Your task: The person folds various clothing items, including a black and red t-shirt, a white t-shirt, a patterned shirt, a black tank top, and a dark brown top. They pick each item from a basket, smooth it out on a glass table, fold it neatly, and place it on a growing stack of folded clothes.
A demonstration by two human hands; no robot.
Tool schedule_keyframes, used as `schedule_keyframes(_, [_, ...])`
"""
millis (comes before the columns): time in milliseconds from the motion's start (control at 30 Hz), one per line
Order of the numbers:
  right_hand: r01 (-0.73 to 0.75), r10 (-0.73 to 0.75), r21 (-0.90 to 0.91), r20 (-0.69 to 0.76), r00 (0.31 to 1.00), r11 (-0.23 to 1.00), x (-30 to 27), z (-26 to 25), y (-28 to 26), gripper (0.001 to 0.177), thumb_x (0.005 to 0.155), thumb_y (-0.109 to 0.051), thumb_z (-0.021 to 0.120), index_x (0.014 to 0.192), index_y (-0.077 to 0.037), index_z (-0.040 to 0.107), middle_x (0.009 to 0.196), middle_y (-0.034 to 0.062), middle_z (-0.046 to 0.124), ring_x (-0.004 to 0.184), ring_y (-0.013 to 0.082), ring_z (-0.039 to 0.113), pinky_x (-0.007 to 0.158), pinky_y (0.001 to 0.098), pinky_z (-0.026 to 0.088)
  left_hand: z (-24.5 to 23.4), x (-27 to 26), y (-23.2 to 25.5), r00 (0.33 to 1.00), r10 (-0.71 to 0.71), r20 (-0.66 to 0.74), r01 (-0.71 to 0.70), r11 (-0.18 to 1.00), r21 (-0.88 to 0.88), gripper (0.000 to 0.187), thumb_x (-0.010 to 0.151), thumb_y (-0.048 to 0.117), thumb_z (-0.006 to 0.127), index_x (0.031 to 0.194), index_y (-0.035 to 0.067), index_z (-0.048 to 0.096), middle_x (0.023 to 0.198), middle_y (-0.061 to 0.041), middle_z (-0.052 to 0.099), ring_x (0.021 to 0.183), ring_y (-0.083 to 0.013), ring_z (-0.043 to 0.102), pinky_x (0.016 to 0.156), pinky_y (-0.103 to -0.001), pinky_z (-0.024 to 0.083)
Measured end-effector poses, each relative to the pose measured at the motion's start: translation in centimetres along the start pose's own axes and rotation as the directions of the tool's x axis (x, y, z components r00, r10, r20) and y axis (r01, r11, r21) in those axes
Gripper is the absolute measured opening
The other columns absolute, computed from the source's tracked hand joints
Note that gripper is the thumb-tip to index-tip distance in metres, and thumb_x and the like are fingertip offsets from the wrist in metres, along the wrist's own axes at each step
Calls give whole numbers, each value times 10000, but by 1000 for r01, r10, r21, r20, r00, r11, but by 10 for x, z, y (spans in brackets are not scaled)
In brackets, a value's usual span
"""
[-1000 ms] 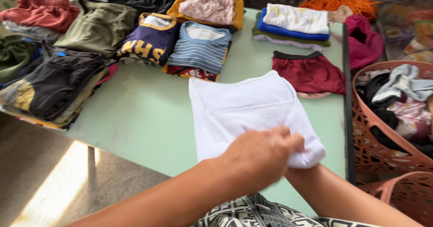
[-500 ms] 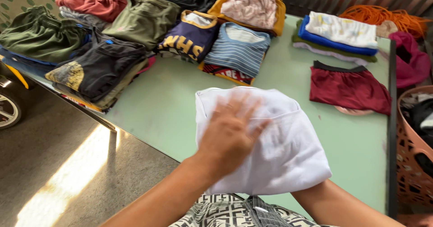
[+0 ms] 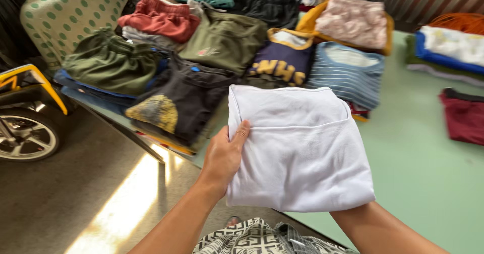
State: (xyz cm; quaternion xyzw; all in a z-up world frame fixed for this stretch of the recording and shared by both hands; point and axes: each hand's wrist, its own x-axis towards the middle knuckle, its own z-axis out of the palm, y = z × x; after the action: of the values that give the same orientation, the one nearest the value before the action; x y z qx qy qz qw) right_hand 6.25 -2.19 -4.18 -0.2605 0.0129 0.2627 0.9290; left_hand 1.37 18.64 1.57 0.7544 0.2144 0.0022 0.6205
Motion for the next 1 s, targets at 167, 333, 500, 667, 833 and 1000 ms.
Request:
schedule_keyframes(167, [2,-1,31,-9,1000,1000,37,41,47,603,848,-391,669,1317,-24,583,1176,157,699,1028,298,696,923,488,578,-64,38,4,999,45,-16,-43,995,90,518,1002,500,500,956,15,675,838,-89,697,739,-184,607,733,-365,524])
schedule_keyframes(333, [-6,6,19,-15,1000,1000,58,75,30,609,831,-376,694,1307,-9,593,1165,158,713,1006,292,714,909,475,593,-100,77,3,999,50,-13,-50,998,46,496,1043,489,493,937,29,645,809,-114,598,678,-202,506,651,-382,489])
schedule_keyframes(500, [-101,59,-191,-215,975,976,75,82,14,542,855,-260,712,1296,35,600,1140,174,726,970,283,733,898,457,609,-120,103,4,999,-33,-15,35,990,138,437,1002,455,601,1026,28,693,900,-102,699,763,-153,606,721,-312,499])
schedule_keyframes(667, [-249,202,-206,-226,953,946,94,82,13,457,826,-97,700,1238,82,610,1098,182,733,935,265,746,899,433,613,-134,111,-4,831,-319,457,524,726,-445,508,942,443,637,1178,-1,708,1027,-147,763,817,-222,729,756,-368,595])
schedule_keyframes(833, [-199,148,-199,-246,958,960,126,96,13,395,835,-74,695,1194,79,633,1046,162,738,896,254,746,873,427,616,-149,137,-4,710,-114,695,650,484,-585,453,916,337,707,1202,-14,688,1052,-128,764,845,-214,760,789,-388,632])
schedule_keyframes(1000, [-71,24,-237,-197,980,969,190,120,28,302,855,-27,684,1143,15,602,1023,129,715,873,245,744,842,436,628,-205,204,38,843,-70,534,435,672,-599,451,877,222,741,1236,-43,682,1034,-118,774,839,-208,752,772,-360,625])
